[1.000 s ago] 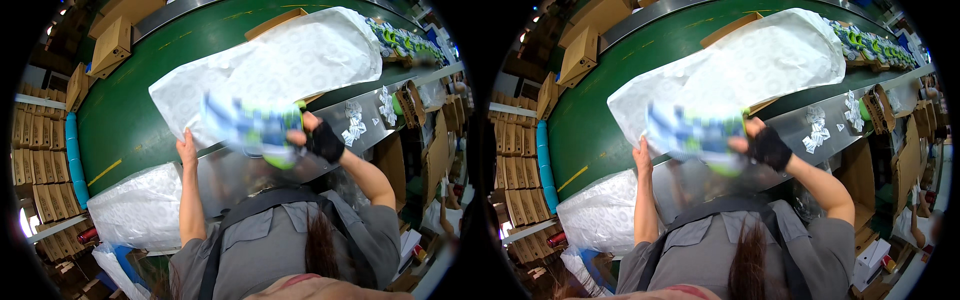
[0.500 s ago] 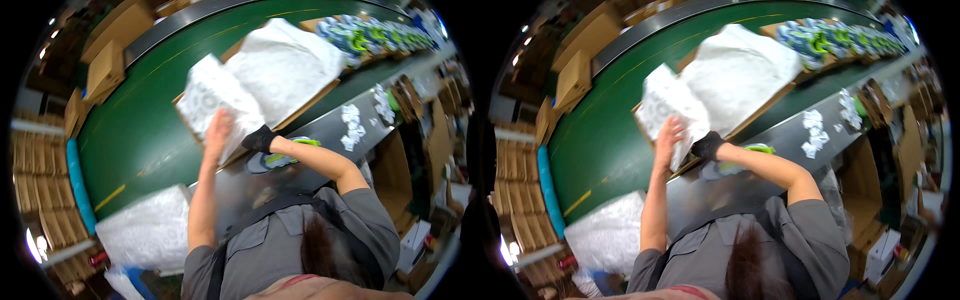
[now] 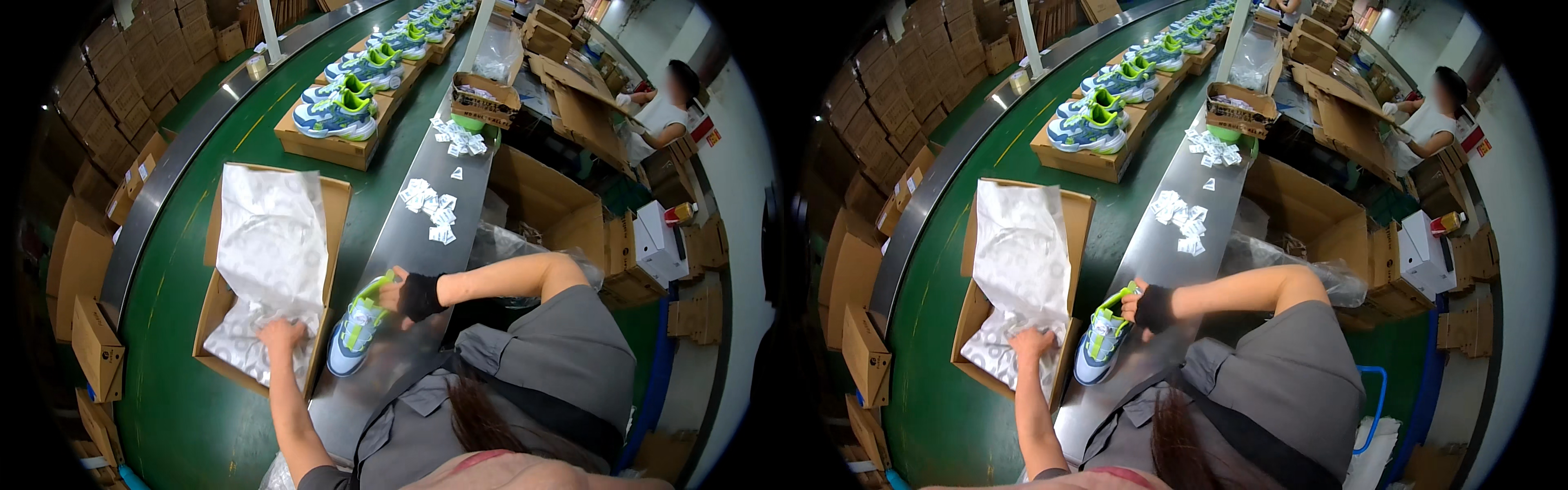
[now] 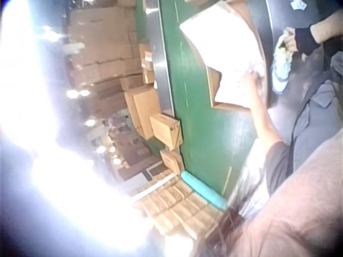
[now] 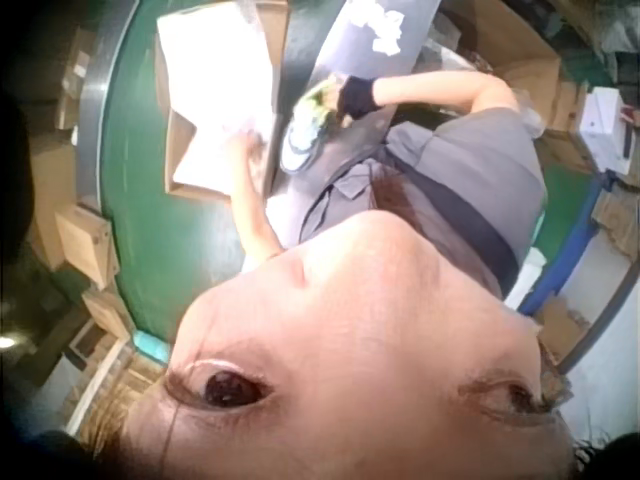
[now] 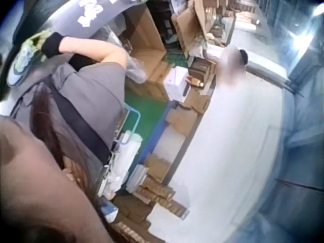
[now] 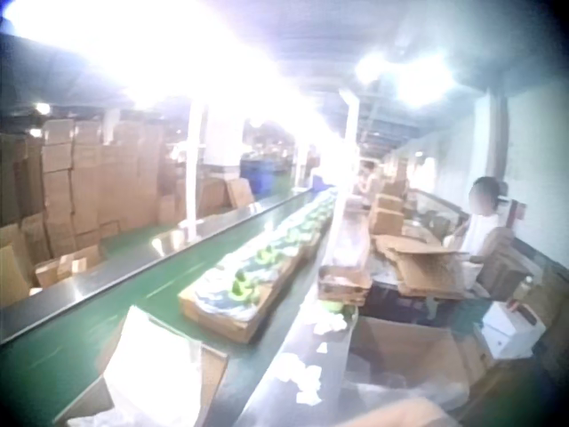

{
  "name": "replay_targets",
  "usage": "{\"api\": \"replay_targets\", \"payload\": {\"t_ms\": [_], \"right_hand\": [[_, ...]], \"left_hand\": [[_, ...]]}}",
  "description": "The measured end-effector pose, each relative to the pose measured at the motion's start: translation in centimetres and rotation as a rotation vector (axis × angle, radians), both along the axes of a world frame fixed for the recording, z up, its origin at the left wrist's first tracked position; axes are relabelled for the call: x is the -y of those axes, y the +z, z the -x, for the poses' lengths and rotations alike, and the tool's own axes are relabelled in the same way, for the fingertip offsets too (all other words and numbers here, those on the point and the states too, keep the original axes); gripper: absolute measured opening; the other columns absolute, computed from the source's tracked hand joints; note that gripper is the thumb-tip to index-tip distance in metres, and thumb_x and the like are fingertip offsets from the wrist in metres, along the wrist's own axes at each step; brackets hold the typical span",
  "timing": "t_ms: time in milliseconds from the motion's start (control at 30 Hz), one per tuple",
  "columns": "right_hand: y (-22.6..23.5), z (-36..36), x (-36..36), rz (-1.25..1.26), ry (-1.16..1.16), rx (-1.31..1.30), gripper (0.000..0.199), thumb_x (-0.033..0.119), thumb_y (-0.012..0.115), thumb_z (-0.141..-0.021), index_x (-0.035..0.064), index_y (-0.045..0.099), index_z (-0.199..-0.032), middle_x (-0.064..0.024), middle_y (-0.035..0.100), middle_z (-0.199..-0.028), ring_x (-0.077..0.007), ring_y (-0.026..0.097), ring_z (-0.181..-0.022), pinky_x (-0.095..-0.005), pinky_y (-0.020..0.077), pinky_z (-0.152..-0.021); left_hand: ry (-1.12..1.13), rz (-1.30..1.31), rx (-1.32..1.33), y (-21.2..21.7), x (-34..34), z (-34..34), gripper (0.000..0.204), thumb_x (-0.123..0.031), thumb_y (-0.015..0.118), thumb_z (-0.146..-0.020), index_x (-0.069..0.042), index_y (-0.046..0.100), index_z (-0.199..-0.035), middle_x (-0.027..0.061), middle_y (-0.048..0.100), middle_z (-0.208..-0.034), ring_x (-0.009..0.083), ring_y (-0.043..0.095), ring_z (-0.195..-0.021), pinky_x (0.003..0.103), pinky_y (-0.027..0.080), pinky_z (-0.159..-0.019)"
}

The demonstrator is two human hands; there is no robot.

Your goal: The person places a pair of blue and green sneakers into a cardboard shoebox, wraps them in white tissue paper, closes the box, and moves it along a conveyor belt. This process is repeated for multiple pairs of shoes.

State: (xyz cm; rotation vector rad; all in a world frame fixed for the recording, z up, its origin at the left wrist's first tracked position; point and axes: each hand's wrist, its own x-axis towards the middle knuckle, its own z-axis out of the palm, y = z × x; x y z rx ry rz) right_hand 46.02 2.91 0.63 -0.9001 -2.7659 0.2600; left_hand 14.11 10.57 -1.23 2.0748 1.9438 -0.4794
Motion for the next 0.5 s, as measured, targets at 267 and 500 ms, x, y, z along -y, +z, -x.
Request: {"api": "replay_targets", "payload": {"t_ms": [267,500], "right_hand": [[5.6,5.9,0.4,-0.041,0.14,-0.322,0.023,0.03,0.063,-0.067,0.0085,0.055,-0.066,-0.0034,0.05,-0.068,-0.018,0.049,-0.082,-0.0551,0.0214,-0.088],[13.8,11.8,-0.2,-0.361,0.174,-0.643,0.019,0.019,0.065,-0.06,0.0088,0.056,-0.073,-0.0041,0.054,-0.075,-0.0211,0.053,-0.083,-0.0514,0.0333,-0.078]], "left_hand": [[0.169,-0.262,1.106,6.0,10.1,1.0,0.059,-0.025,0.072,-0.065,0.003,0.049,-0.112,0.0151,0.055,-0.109,0.0256,0.052,-0.1,0.034,0.041,-0.082],[0.315,-0.484,1.1,12.4,15.5,-1.3,0.067,-0.017,0.079,-0.056,0.002,0.045,-0.112,0.0119,0.055,-0.103,0.0184,0.053,-0.089,0.03,0.043,-0.079]]}}
